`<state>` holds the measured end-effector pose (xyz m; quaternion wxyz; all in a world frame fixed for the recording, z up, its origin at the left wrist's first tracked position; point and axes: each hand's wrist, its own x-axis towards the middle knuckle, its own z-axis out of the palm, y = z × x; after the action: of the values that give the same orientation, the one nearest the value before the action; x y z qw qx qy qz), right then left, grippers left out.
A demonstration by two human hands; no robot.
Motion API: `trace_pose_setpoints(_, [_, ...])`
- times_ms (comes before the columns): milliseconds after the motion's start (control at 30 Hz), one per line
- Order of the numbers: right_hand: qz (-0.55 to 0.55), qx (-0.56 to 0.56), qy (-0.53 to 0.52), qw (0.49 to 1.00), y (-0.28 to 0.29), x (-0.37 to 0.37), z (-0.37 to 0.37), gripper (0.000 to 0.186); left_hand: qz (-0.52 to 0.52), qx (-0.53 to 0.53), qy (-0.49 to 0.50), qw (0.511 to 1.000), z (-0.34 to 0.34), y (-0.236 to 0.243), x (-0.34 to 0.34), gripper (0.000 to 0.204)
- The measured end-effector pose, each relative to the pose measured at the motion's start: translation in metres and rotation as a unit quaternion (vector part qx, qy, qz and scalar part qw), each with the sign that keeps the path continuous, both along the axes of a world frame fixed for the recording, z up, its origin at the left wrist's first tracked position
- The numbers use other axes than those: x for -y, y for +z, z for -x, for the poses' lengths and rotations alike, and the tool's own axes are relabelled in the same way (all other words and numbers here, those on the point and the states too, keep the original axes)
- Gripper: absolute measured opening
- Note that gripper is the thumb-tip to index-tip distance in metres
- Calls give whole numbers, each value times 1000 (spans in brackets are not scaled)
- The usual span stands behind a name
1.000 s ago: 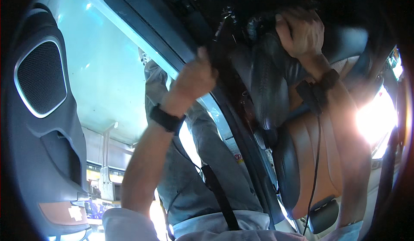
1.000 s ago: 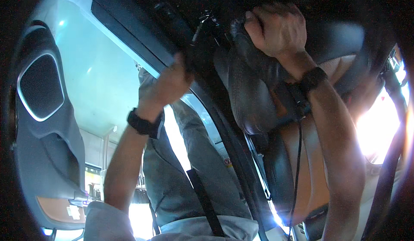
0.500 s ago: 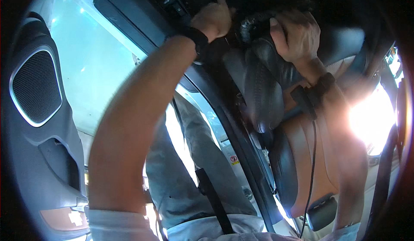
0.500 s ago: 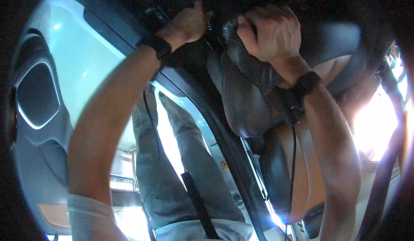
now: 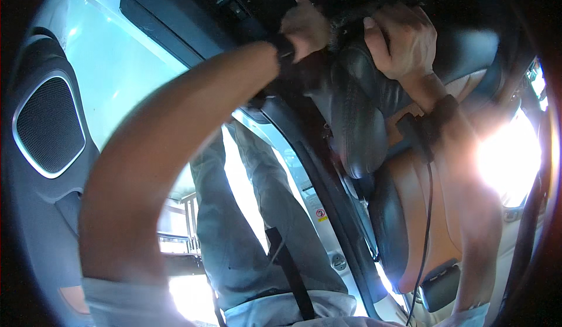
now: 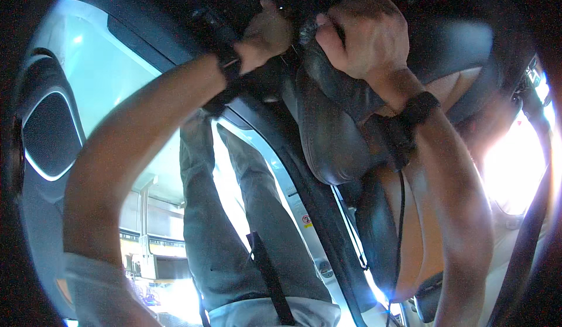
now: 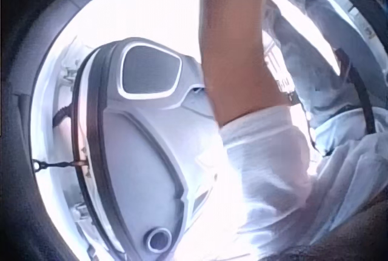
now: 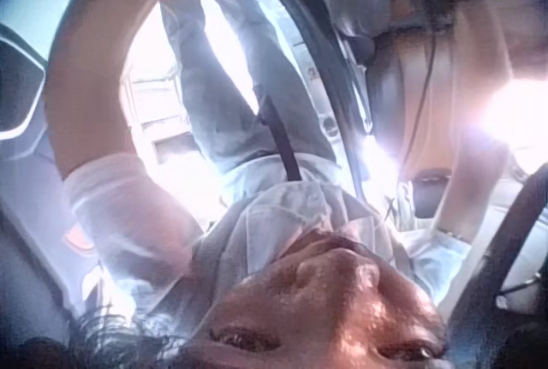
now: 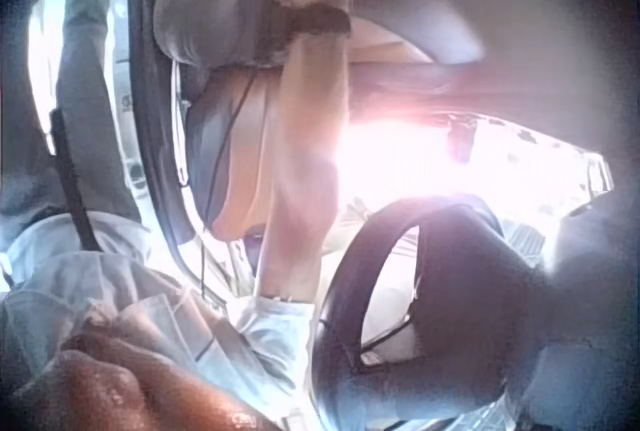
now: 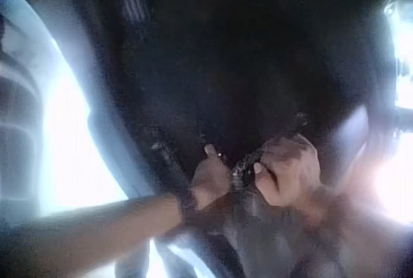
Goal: Loosening or tightening a bolt on the side mechanism of a car seat using a ratchet and socket.
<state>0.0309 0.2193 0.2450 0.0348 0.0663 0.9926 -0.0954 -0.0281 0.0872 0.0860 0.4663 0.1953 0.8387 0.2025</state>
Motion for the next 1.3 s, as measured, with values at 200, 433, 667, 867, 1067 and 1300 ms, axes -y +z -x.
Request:
trace_pose_setpoints(200, [2,21,5,1000,4,0,-14,20,-98,103,-300,943,70,18,21,60])
trace_pose_setpoints(433, [-20,57,7,998,24,-18,-18,20,-47,157,-75,984,-7,42,-26,69])
trace_pose_setpoints(667, [13,17,1,1000,3,-2,-14,21,-15,183,-191,964,70,10,26,45])
trace_pose_setpoints(867, [20,0,3,1000,3,-4,-14,21,-65,69,-221,971,-1,5,30,41])
trace_pose_setpoints(1067, [28,8,2,1000,4,0,-12,21,-139,102,-72,982,31,8,51,49])
trace_pose_setpoints(1300, [21,3,14,1000,3,-3,-15,23,-91,119,-76,986,64,20,47,52])
